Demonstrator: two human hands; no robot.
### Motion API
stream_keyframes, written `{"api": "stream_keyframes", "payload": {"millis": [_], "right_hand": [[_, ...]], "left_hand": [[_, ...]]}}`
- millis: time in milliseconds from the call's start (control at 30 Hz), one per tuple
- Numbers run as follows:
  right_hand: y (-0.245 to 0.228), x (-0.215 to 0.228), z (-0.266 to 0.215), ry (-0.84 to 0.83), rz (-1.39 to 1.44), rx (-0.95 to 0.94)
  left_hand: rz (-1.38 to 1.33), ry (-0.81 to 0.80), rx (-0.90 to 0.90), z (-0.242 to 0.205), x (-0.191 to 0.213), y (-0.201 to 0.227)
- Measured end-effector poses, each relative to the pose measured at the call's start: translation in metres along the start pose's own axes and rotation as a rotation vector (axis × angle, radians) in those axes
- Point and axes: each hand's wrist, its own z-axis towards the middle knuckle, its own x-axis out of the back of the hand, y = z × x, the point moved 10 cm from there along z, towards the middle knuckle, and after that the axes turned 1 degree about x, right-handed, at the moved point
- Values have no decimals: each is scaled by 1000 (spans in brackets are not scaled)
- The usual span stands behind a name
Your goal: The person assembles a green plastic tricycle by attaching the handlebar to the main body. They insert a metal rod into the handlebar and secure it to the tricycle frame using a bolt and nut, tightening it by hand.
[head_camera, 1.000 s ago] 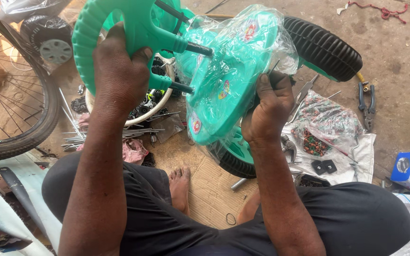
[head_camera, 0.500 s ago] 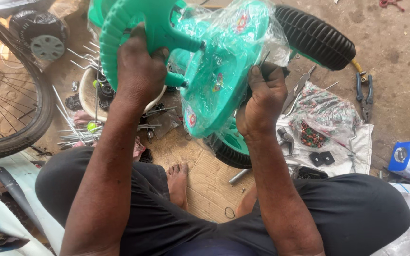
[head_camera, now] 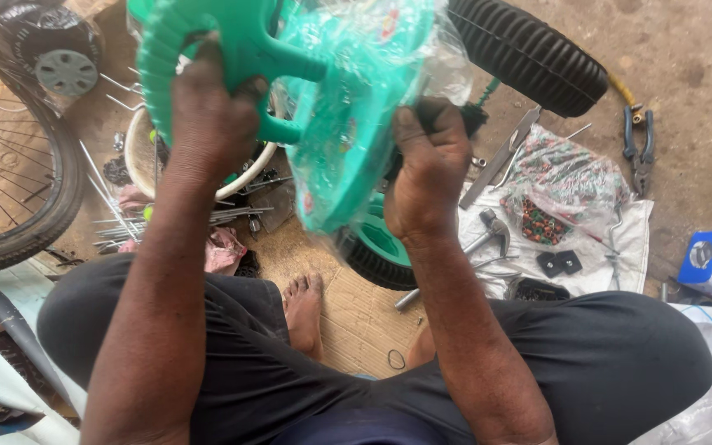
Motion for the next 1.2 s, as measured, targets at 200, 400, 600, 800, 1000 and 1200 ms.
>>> {"api": "stream_keyframes", "payload": {"millis": [200,400,600,800,1000,1200], "right_hand": [[5,-6,-5,-55,-43,31],[7,-10,-8,-52,-26,29],[6,-1,-3,-31,5,7],[0,8,1,11,-1,-12],[0,7,2,43,21,-16],[3,9,5,74,23,-5]], "left_hand": [[67,19,-18,-2,10,-15],[106,86,-102,-9,11,-4],[28,30,72,-7,2,-14],[79,72,-84,-8,-4,8],[363,292,-72,-12,-13,-5],[388,338,-22,-5,16,-8]]}}
